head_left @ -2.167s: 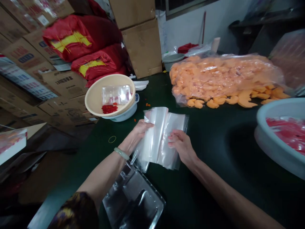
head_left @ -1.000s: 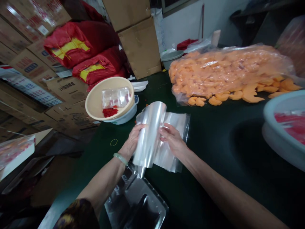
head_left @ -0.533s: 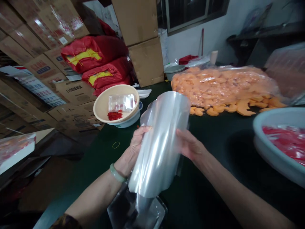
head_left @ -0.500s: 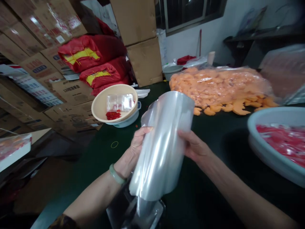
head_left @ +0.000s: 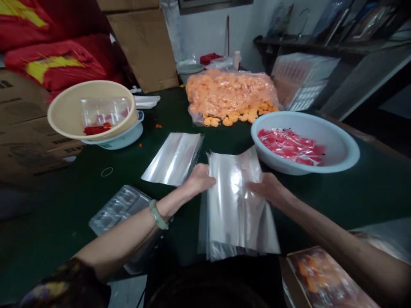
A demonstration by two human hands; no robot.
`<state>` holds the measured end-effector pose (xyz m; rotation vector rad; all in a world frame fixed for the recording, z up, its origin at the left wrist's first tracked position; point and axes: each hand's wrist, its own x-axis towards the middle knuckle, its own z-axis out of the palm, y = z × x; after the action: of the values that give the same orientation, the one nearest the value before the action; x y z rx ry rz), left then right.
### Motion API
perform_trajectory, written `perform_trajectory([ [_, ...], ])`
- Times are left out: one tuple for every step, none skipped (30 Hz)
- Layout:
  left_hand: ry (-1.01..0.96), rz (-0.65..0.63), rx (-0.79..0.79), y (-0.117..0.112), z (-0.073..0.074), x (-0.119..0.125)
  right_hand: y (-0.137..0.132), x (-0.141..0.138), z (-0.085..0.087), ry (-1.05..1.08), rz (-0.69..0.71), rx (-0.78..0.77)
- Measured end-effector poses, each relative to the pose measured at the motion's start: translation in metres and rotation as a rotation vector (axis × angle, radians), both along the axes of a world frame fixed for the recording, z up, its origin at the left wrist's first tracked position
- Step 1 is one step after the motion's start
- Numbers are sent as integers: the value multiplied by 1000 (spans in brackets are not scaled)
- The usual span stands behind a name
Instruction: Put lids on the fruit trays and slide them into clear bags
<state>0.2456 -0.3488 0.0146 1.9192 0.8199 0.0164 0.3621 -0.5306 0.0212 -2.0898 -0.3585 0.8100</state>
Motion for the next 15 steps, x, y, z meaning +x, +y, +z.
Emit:
perform_trajectory([
  [48,-22,214,2,6,-1,2,1,1,1,11,-27],
  [76,-17,457,2,13,-3,4,2,3,13,12,-57],
  [64,11,687,0,20,-6,5,3,5,20,15,-88],
  [0,37,862,-6,25,-10,5,4,7,20,24,-105],
  [-92,11,971,-14,29,-14,5,7,8,17,36,-102],
  [-179,-90,1007,-25,30,-18,3,9,8,11,60,-90],
  [-232,-248,981,-37,29,-22,1,12,7,-1,100,-83],
  [-231,-435,913,-49,25,-26,-2,15,6,-35,144,-98],
  [-179,-606,839,-60,20,-29,-6,18,4,-107,180,-138],
  [-98,-731,779,-69,14,-31,-12,19,2,-229,199,-200],
  [-12,-801,744,-76,7,-33,-17,18,-1,-395,198,-264],
  [53,-830,730,-81,2,-35,-24,16,-4,-584,191,-307],
  [92,-835,732,-84,-3,-36,-30,10,-8,-765,185,-308],
  [104,-834,746,-85,-6,-37,-35,3,-12,-907,193,-262],
  [98,-823,770,-85,-8,-39,-39,-6,-17,-993,227,-192],
])
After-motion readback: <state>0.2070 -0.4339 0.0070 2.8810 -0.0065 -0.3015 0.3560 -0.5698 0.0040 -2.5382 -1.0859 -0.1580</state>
